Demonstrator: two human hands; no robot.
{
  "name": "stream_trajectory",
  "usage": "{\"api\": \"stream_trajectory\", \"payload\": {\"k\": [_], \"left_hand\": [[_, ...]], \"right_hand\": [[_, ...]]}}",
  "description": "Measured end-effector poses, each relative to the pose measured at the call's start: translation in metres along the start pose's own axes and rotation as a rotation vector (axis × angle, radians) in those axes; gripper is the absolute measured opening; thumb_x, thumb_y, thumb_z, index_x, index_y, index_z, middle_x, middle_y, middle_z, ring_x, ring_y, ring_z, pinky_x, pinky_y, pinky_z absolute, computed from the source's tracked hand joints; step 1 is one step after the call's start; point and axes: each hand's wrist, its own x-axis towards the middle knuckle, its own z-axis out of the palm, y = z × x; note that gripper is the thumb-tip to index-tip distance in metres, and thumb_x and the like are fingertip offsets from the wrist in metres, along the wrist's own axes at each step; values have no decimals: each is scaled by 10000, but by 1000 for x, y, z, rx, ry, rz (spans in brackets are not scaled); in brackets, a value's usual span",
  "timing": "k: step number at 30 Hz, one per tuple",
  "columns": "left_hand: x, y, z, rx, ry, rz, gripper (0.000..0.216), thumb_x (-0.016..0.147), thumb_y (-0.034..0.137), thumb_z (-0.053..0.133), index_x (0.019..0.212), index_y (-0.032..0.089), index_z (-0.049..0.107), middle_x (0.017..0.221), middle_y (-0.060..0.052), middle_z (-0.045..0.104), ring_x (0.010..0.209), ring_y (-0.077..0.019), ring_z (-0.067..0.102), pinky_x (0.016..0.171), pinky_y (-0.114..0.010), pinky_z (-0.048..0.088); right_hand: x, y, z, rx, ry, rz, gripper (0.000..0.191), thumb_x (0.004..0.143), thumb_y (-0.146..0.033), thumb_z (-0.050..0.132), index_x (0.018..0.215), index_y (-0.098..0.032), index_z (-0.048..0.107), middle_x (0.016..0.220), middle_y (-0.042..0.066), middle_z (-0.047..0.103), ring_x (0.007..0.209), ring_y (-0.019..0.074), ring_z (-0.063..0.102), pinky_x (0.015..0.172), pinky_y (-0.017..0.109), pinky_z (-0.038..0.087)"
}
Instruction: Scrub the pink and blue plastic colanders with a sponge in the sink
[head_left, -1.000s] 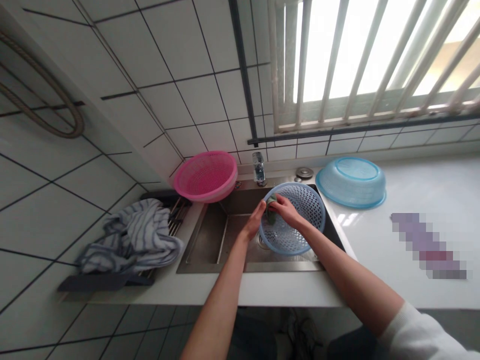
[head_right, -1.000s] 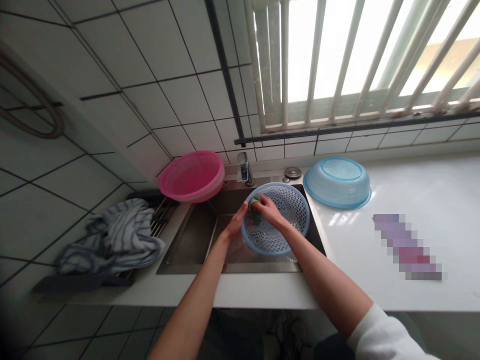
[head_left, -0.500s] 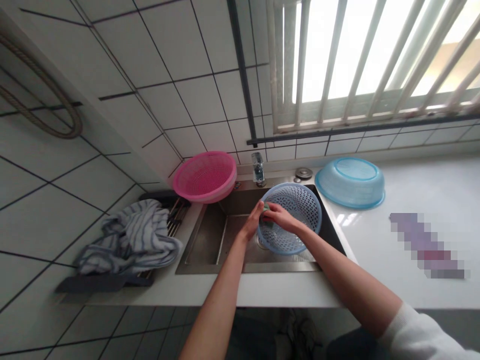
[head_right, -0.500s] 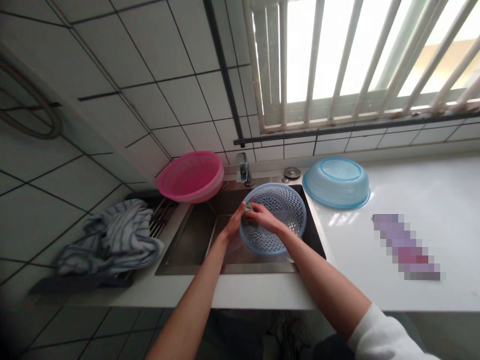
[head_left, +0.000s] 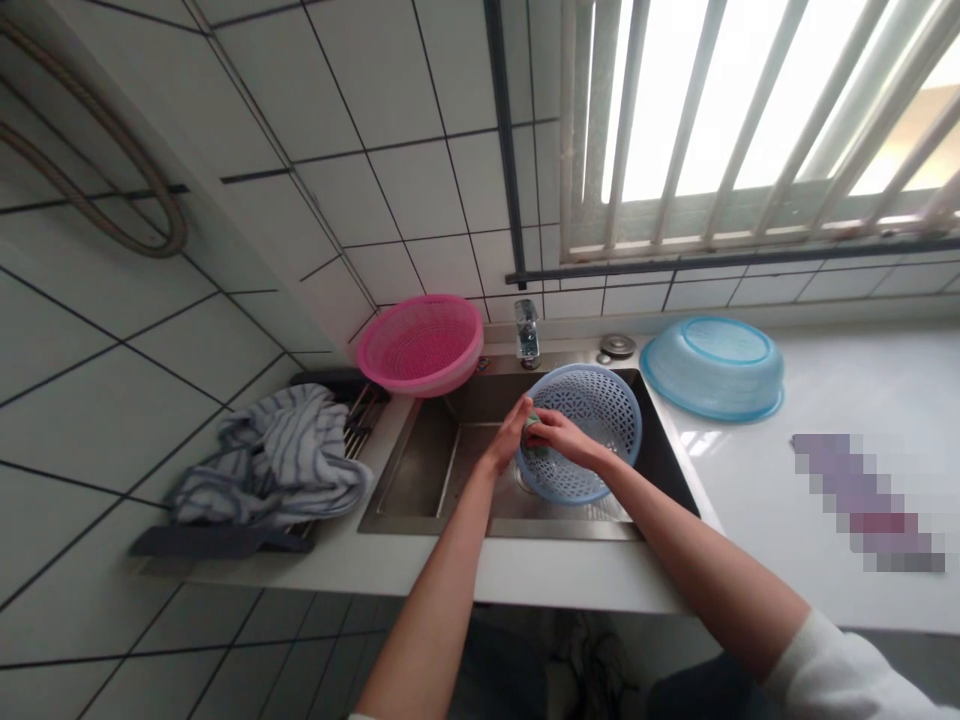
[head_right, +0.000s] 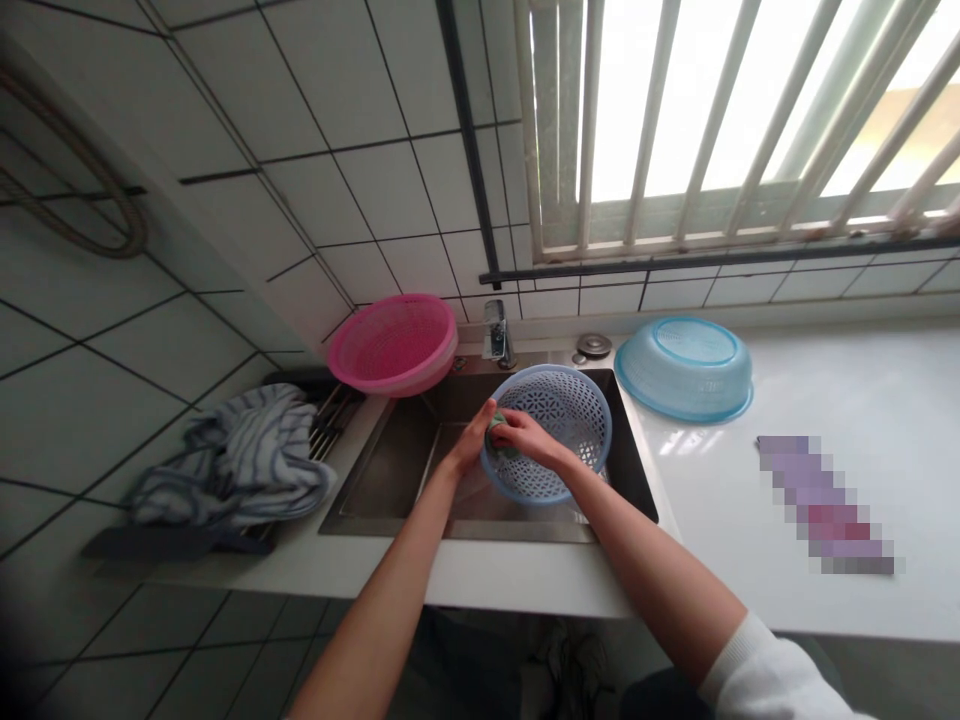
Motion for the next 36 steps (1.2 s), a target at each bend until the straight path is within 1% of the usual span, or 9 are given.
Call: {"api": "stream_trajectory", "payload": {"k": [6, 8, 13, 19, 21, 26, 32, 34, 36], "left_hand": [[1, -4, 6, -71, -124, -23, 680, 870, 689, 678, 1377, 236, 684, 1493, -95, 628, 1506, -341, 437, 1286, -496, 260], [1, -4, 7, -73, -110, -22, 691, 860, 692, 688, 1371, 228, 689, 1503, -100, 618, 1519, -340, 417, 1295, -486, 242], [1, -1, -1, 1, -14, -32, 760, 833, 755, 666, 1340, 191, 708, 1486, -118, 630, 1507, -363, 428, 1304, -509, 204], [2, -6, 5, -28, -110, -29, 717, 874, 723, 644, 1427, 266, 648, 1542, -61, 584, 1531, -337, 401, 1301, -491, 236], [2, -6, 5, -34, -101, -37, 721, 868, 722, 655, 1418, 257, 654, 1512, -70, 613, 1525, -342, 410, 1297, -496, 244], [1, 0, -3, 21, -19, -12, 784, 835, 750, 667, 1381, 187, 679, 1467, -111, 646, 1511, -363, 423, 1296, -499, 233], [2, -5, 6, 7, -139, 12, 727, 897, 725, 610, 1474, 284, 599, 1566, -50, 560, 1553, -321, 365, 1305, -477, 215], [2, -5, 6, 16, -128, 1, 740, 887, 739, 610, 1472, 286, 602, 1558, -53, 569, 1541, -330, 384, 1300, -480, 226], [2, -3, 4, 38, -91, -21, 771, 869, 770, 603, 1438, 251, 636, 1521, -82, 604, 1510, -355, 427, 1291, -494, 242]], "right_hand": [[5, -15, -24, 192, 295, -119, 211, 799, -417, 689, 905, -245, 627, 964, 36, 690, 952, 228, 638, 927, 384, 534], [4, -12, -22, 157, 272, -104, 205, 802, -414, 686, 903, -246, 627, 943, 34, 684, 928, 225, 631, 903, 380, 532], [1, 3, 2, 3, 12, -54, 197, 799, -398, 718, 893, -231, 674, 895, 28, 688, 890, 221, 616, 837, 358, 520], [8, -11, -19, 188, 300, -130, 214, 781, -420, 716, 875, -240, 647, 907, 7, 680, 877, 196, 612, 854, 329, 508], [6, -9, -17, 180, 271, -125, 210, 783, -418, 715, 876, -241, 652, 881, 2, 674, 839, 186, 599, 821, 316, 504], [2, 0, 3, 22, 17, -75, 187, 777, -389, 733, 847, -227, 671, 810, 4, 652, 761, 179, 557, 741, 311, 488], [8, -15, -24, 241, 370, -175, 216, 771, -410, 721, 878, -240, 643, 896, 3, 670, 865, 195, 609, 862, 340, 514], [6, -13, -23, 199, 351, -170, 208, 780, -404, 717, 891, -243, 647, 878, 2, 667, 852, 195, 605, 847, 339, 515], [3, -5, -12, 89, 196, -124, 178, 792, -381, 717, 887, -240, 664, 845, 3, 664, 826, 195, 595, 809, 334, 511]]}}
